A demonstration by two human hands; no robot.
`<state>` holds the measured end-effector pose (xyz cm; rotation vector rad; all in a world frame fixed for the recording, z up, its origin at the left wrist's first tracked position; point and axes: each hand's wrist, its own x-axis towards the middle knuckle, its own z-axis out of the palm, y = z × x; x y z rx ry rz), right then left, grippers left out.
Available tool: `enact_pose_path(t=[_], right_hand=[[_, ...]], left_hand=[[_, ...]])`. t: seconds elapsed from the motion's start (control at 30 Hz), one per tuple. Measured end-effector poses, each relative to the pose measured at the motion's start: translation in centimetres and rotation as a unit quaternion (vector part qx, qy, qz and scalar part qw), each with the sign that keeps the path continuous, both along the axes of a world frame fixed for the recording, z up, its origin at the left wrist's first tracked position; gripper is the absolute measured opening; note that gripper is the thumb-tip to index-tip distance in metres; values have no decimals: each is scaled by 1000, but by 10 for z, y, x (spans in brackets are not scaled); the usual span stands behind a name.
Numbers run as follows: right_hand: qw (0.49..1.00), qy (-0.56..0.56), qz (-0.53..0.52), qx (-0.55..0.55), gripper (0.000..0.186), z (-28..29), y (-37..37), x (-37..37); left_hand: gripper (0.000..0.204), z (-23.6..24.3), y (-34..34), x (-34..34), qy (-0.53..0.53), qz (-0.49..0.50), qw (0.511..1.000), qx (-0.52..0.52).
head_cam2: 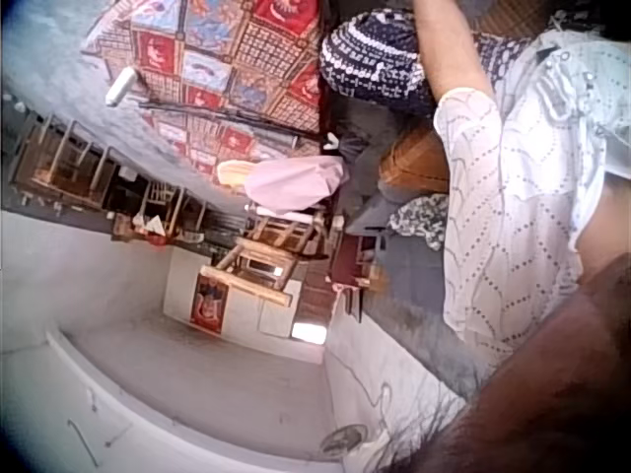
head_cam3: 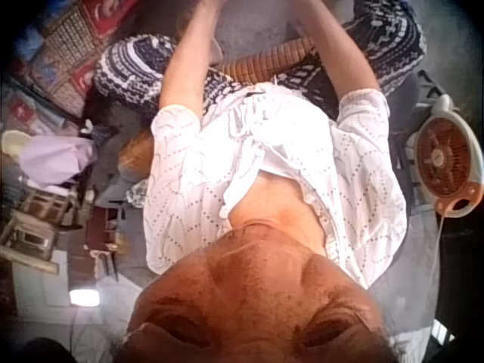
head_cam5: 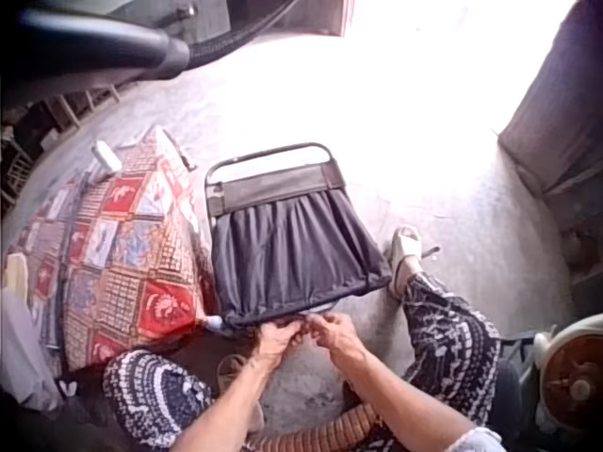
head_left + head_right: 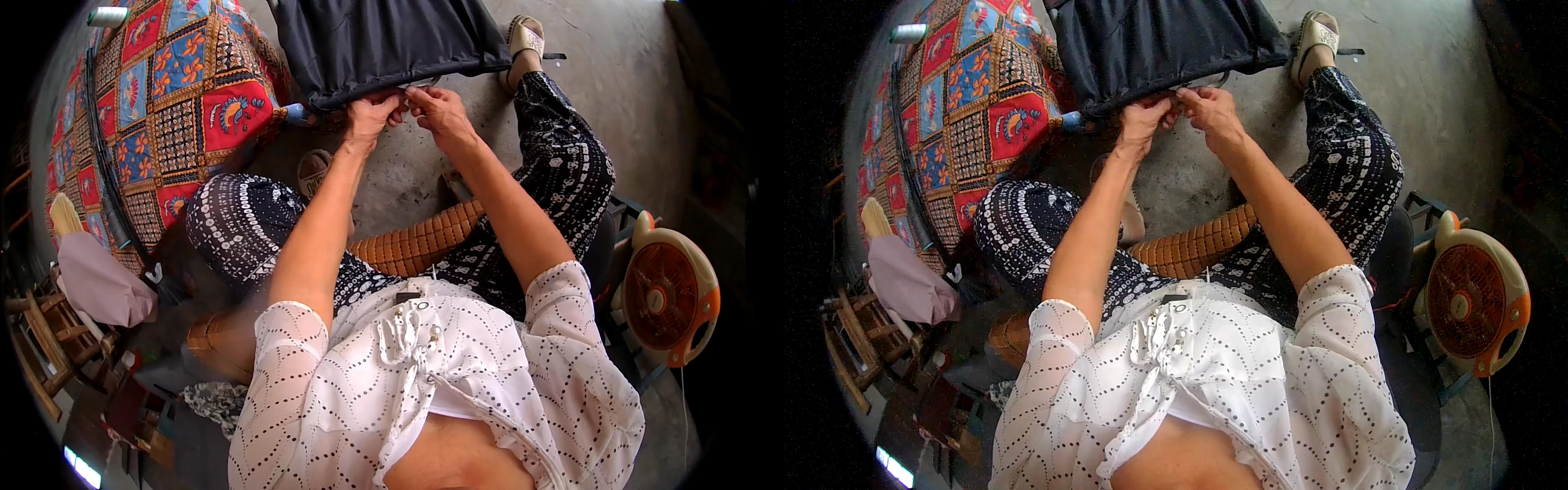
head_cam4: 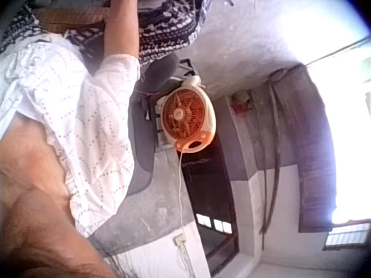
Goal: The person fits a black fabric cover onto a metal chair frame and then holds a spool of grey thread.
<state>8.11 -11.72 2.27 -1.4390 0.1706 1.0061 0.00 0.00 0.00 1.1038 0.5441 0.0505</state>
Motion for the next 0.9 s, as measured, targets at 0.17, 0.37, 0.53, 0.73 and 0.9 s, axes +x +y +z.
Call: enact_pose_path(t=[0.17,0.37,0.53,0.73,0.9], right_hand=[[995,8,-100,21,16,3,6,0],[994,89,-17,68,14,-17,8,12],[986,128,8,108,9,-22,5,23],[987,122,-27,104,11,-18,6,24],[998,25,-55,10,12,-17,7,18]], left_hand=[[7,-3,-1,4,90,110,950,-279],[3,2,14,18,170,86,902,-387],[3,0,18,20,174,75,899,-394],[7,2,19,17,165,51,921,-348],[10,8,15,9,148,18,974,-169]])
